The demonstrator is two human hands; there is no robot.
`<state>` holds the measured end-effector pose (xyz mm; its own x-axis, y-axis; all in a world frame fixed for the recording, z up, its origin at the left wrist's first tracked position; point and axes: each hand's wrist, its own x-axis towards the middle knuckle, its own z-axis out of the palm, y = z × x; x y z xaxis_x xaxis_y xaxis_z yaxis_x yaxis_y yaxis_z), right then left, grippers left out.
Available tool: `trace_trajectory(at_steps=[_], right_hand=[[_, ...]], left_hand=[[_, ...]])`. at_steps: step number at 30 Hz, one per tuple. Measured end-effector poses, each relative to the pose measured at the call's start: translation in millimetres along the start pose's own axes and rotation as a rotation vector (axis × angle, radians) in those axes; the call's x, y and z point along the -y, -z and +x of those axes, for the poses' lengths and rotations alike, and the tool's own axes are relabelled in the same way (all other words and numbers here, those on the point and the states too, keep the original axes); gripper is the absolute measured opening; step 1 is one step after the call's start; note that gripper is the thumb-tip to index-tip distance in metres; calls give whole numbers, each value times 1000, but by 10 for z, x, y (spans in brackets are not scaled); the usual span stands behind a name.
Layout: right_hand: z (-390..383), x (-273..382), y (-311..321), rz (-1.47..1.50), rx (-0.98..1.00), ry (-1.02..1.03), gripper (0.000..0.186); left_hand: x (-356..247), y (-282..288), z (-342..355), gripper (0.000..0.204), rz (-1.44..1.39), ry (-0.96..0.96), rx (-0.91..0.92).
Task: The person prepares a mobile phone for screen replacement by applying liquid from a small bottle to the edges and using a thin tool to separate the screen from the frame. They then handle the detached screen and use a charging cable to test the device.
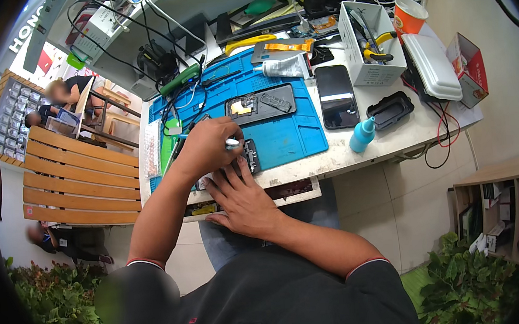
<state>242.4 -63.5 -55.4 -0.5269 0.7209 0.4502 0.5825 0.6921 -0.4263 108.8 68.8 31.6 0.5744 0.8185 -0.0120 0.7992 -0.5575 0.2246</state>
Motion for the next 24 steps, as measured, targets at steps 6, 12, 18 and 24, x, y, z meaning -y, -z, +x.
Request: trace_trajectory(at_steps=[6, 12, 18, 24], right_hand=[[8, -1, 3, -17, -26, 7, 88], [9, 2, 10, -22, -18, 5, 88], [13, 4, 18, -20, -39, 7, 88], [25, -3, 25, -57, 9, 15, 88]], left_hand=[[42, -45, -43, 31, 76, -81, 17], [88, -90, -73, 34, 47, -94, -8], [121, -110, -98, 33, -3, -83, -20], [171, -77, -148, 29, -50, -71, -26]])
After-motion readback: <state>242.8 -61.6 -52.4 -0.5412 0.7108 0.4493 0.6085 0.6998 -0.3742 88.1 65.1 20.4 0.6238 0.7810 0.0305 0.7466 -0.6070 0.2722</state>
